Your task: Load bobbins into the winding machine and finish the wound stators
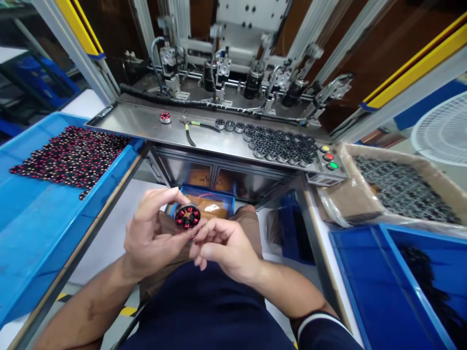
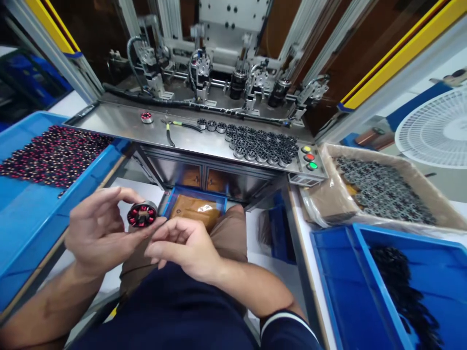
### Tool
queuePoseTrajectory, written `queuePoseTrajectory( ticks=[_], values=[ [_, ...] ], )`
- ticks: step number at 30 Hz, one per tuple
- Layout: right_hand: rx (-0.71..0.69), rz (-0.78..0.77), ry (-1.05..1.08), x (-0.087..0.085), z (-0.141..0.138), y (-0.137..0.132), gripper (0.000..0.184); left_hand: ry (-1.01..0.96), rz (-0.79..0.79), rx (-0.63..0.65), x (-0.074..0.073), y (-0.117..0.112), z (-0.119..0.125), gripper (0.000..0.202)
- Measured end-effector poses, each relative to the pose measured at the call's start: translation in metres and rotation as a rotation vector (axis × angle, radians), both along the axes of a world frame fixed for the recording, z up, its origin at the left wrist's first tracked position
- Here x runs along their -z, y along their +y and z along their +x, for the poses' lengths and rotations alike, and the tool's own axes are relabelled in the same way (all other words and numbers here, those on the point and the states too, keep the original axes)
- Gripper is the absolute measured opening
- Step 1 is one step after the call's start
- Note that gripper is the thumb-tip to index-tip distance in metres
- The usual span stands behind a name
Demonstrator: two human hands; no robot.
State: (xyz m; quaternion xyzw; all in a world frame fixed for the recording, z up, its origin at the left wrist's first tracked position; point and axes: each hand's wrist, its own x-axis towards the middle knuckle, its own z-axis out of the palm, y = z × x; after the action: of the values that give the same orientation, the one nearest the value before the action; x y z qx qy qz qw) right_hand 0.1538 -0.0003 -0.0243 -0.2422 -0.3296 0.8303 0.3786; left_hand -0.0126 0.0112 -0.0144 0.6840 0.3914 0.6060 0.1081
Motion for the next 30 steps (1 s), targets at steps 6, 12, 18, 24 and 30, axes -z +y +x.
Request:
queuePoseTrajectory(
  ticks=[6, 12, 18, 24, 30],
  values=[
    [-0.084, -0.030, -0.074, -0.008, -0.001, 0.005, 0.024, -0.092, -0.056, 0.023, 0.000, 0.001, -0.005, 0.083],
    [-0.185, 0.075, -0.187, -0.004, 0.017, 0.017, 0.029, -0.328, -0.377, 0.230, -0.006, -0.002, -0.013, 0.075],
    [-0.011, 0.322, -0.361, -0.032, 0.017, 0.053, 0.033, -0.291, -0.485, 0.435, -0.004, -0.004, -0.014, 0.068],
    [-0.095, 0.288, -0.354, -0.040, 0.002, 0.052, 0.035, -0.442, -0.448, 0.447, -0.005, 0.001, -0.006, 0.082],
    [-0.159, 0.309, -0.360, -0.015, 0.013, 0.040, 0.034, -0.570, -0.489, 0.495, -0.004, 0.004, -0.012, 0.077]
  ],
)
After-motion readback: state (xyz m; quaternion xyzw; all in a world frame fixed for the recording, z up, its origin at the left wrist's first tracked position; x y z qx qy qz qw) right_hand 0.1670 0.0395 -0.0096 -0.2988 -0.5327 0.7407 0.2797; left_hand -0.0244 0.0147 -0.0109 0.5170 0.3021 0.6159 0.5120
